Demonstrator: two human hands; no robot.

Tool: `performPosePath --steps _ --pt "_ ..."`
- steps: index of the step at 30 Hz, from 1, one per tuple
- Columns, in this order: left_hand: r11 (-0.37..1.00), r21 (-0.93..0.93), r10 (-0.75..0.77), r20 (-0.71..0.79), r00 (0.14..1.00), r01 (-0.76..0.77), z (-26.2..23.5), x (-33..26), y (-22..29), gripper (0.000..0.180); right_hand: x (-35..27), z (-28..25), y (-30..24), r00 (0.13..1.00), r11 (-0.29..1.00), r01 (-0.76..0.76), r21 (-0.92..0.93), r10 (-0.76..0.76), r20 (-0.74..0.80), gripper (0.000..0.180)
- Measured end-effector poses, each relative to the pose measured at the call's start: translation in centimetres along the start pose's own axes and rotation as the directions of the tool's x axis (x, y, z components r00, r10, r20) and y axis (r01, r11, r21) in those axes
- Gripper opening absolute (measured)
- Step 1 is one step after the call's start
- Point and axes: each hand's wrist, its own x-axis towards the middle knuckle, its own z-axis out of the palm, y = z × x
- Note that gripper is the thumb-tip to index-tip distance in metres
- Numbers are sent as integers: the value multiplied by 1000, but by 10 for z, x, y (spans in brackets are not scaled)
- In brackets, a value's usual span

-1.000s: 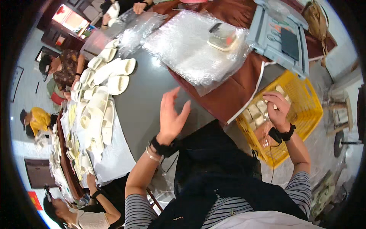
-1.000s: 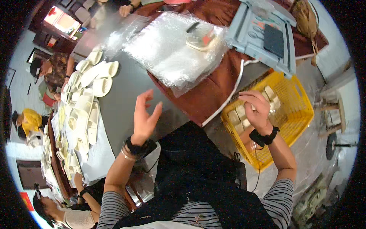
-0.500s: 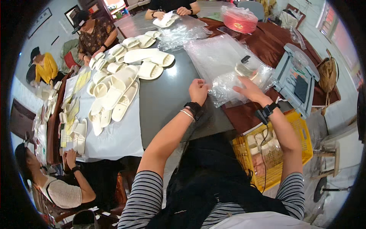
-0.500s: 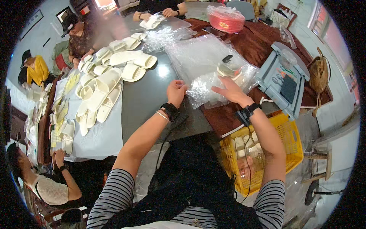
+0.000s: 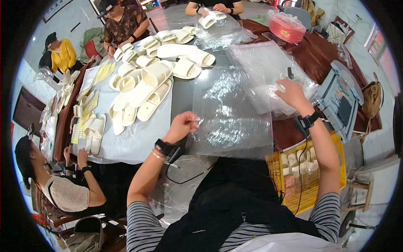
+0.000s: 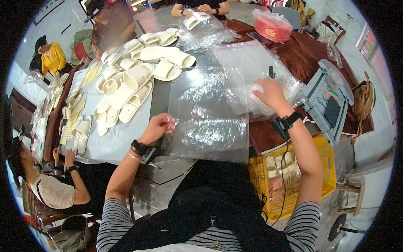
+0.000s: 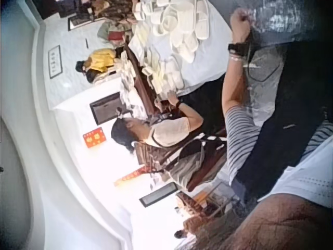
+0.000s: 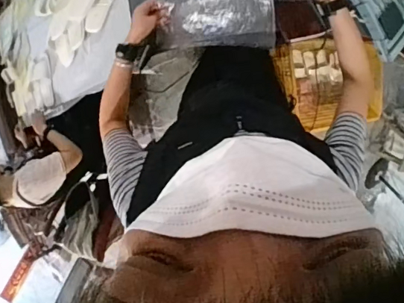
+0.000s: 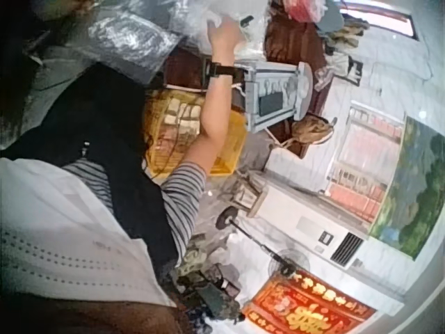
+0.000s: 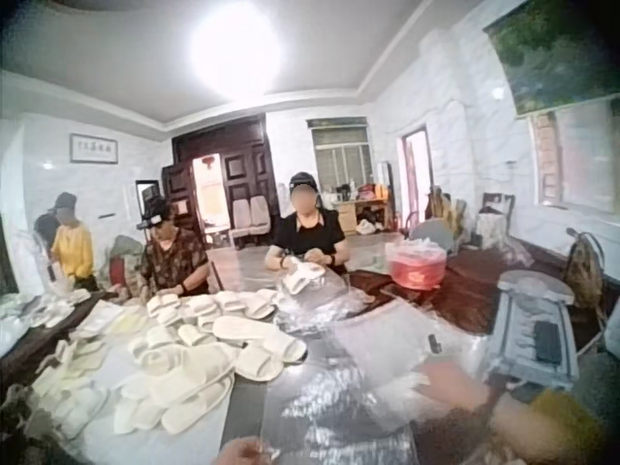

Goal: Packaging finished plastic slippers into plastic bags.

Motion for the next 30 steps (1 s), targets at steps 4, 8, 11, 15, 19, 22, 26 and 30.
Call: performPosePath --steps 4,8,11,15,19,22,26,30 --pt "988 128 -92 5 996 90 -24 -50 7 25 38 13 -70 910 843 404 355 -333 -246 69" --pt "872 488 42 14 999 -43 -45 -53 18 22 60 53 -102 903 859 430 279 -412 -124 74" --pt "634 742 327 0 945 -219 -61 -46 26 18 68 61 -110 925 911 250 328 -325 195 59" --pt "174 985 726 -133 674 6 -42 -51 76 43 54 52 -114 937 719 -51 693 -205 282 39" --pt "406 879 690 -117 715 -248 29 -61 107 56 21 33 -90 954 333 -252 909 -73 291 24" --pt "522 744 600 27 799 -417 88 -68 94 77 -17 40 -108 955 65 -295 953 -6 296 21" --pt "525 749 567 45 822 -403 143 -60 60 103 -59 49 -120 958 -123 -288 950 -28 287 41" --pt "469 802 663 -43 747 -370 156 -36 26 71 -101 54 -144 943 -333 -322 886 -33 331 64"
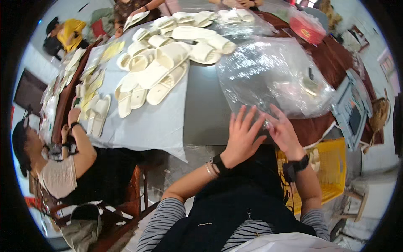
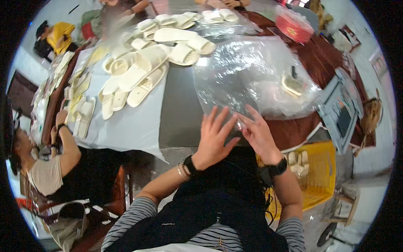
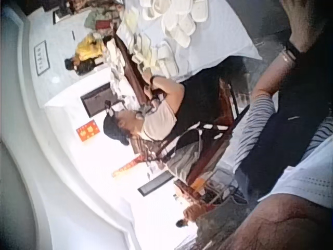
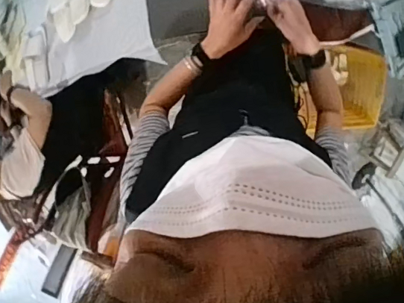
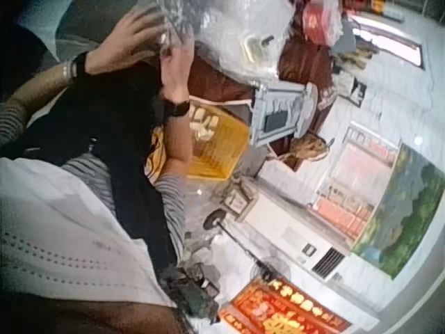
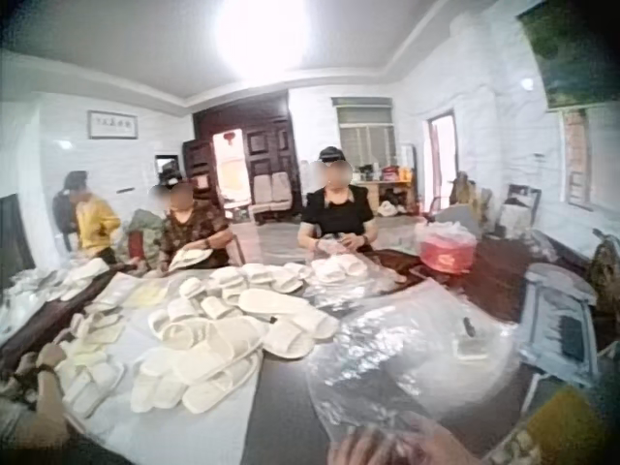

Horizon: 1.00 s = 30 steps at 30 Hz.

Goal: Packaging finished plastic slippers into plastic bags.

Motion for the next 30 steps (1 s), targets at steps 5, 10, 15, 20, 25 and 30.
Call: performPosePath --steps 5,10,15,20,25,30 --pt "996 -46 67 -84 994 -71 1 -11 -32 42 -15 -8 27 992 985 -117 123 112 51 74" --pt "993 -116 41 334 942 -2 -23 -30 -67 49 -9 -17 26 999 993 -39 111 38 15 74" --pt "978 -208 67 268 961 -10 -101 29 -88 81 -5 -15 28 998 996 -42 80 45 -34 75" --pt "628 461 -570 -276 774 627 -159 134 -260 80 -8 4 22 997 999 -13 -47 10 -71 76" --pt "595 312 -734 -166 659 741 -199 137 -392 85 -4 31 22 991 991 100 -91 -108 -83 69" --pt "575 142 -756 -283 590 806 -142 151 -393 42 18 14 34 988 973 128 -194 -109 107 59"
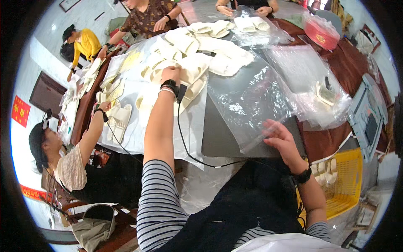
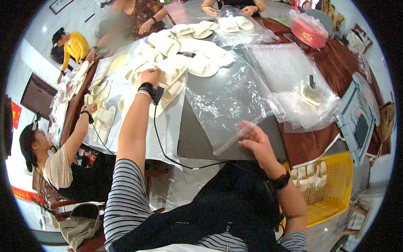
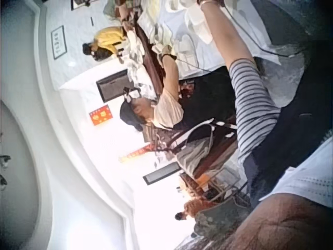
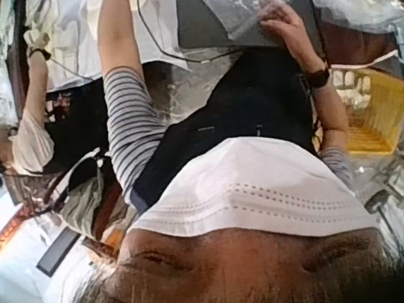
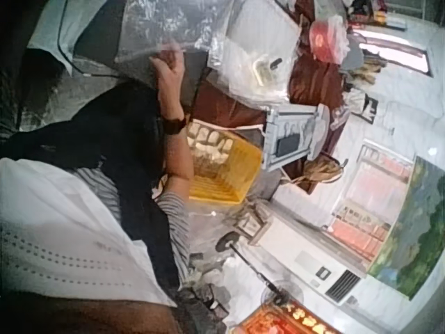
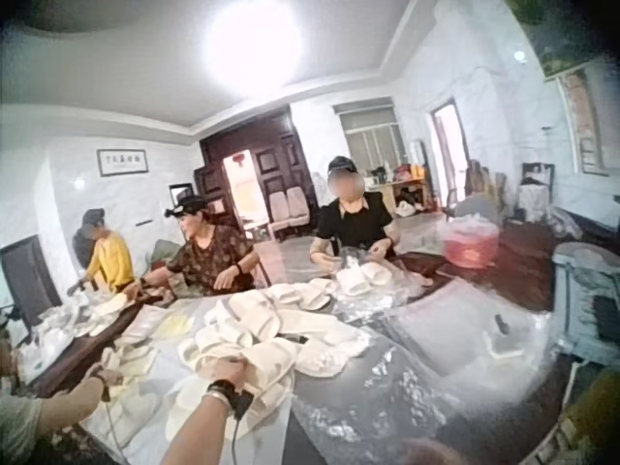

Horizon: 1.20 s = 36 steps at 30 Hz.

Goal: Packaging finished plastic slippers into plastic bags.

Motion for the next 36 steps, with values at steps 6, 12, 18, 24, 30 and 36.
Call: performPosePath --steps 6,12,18,24,30,36 --pt "972 -43 197 -377 905 -230 -62 -24 2 32 2 2 -5 991 776 132 -617 -104 81 58" --pt "660 -645 403 -129 906 -385 -143 -157 66 12 0 1 -9 973 680 230 -696 -147 178 38" --pt "505 -844 766 344 543 -179 -104 -273 117 19 -39 -2 -72 876 729 478 -491 -440 198 16" --pt "515 -841 831 442 339 -166 -14 -328 110 23 -57 -38 -67 923 699 237 -675 -378 -68 28" --pt "610 -787 759 547 353 -91 12 -353 122 15 -63 -47 -24 937 395 194 -898 -346 50 59" --pt "561 -737 826 475 303 -376 -33 -393 141 24 -74 -30 -22 814 34 49 -998 -581 20 57"
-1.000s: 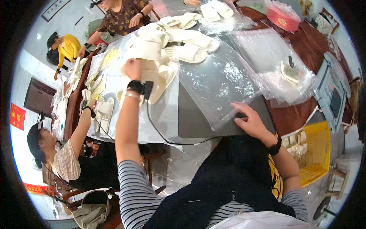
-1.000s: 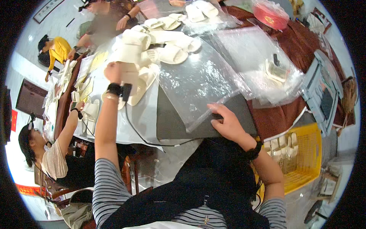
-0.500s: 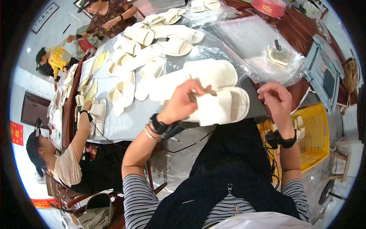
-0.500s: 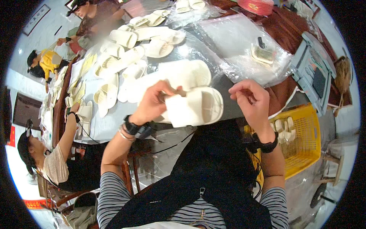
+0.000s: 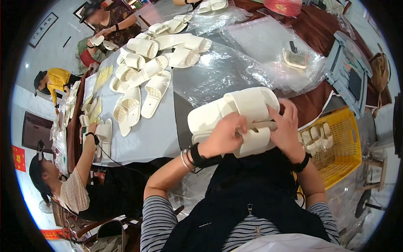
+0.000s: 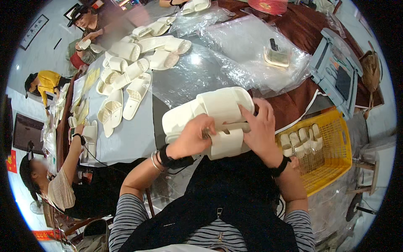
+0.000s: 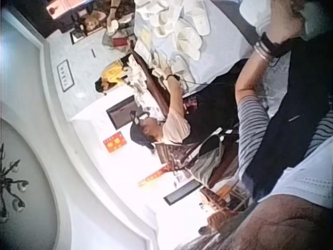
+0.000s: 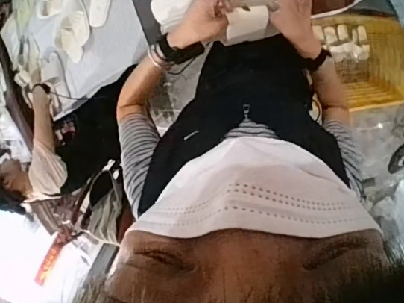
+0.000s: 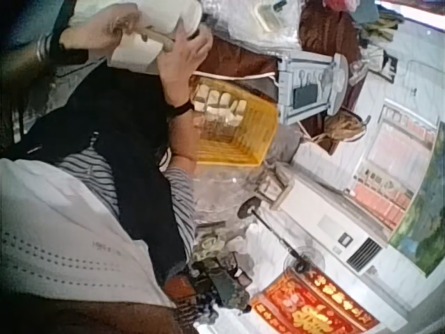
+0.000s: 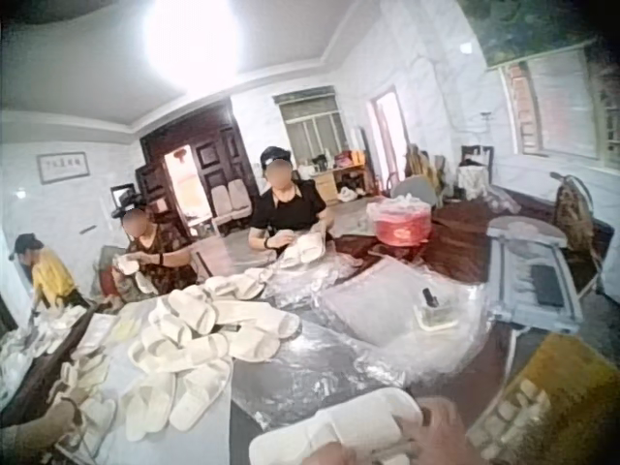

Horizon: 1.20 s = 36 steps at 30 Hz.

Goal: Packaging finished plastic slippers into plastic bags.

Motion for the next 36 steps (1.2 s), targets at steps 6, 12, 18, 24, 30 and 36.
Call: performPosePath --steps 6,12,18,24,30,36 --pt "980 76 182 65 981 -186 15 -3 20 37 -27 -5 17 994 987 103 125 -97 -53 49" --pt "952 208 241 -46 970 -226 5 2 62 59 -63 -39 48 986 958 24 286 24 -164 42" --pt "880 475 236 -393 889 -23 7 -17 5 54 -113 -103 106 957 959 -152 238 203 -207 35" --pt "746 657 175 -345 922 105 41 -17 -32 53 -127 -110 102 949 961 -261 91 272 -160 35" --pt "758 652 307 -352 884 -4 30 -28 -51 18 -119 -95 97 958 950 -232 210 260 -121 37" --pt "724 685 456 -384 803 -83 13 -41 -46 19 -107 -84 94 984 977 -136 164 153 -97 40"
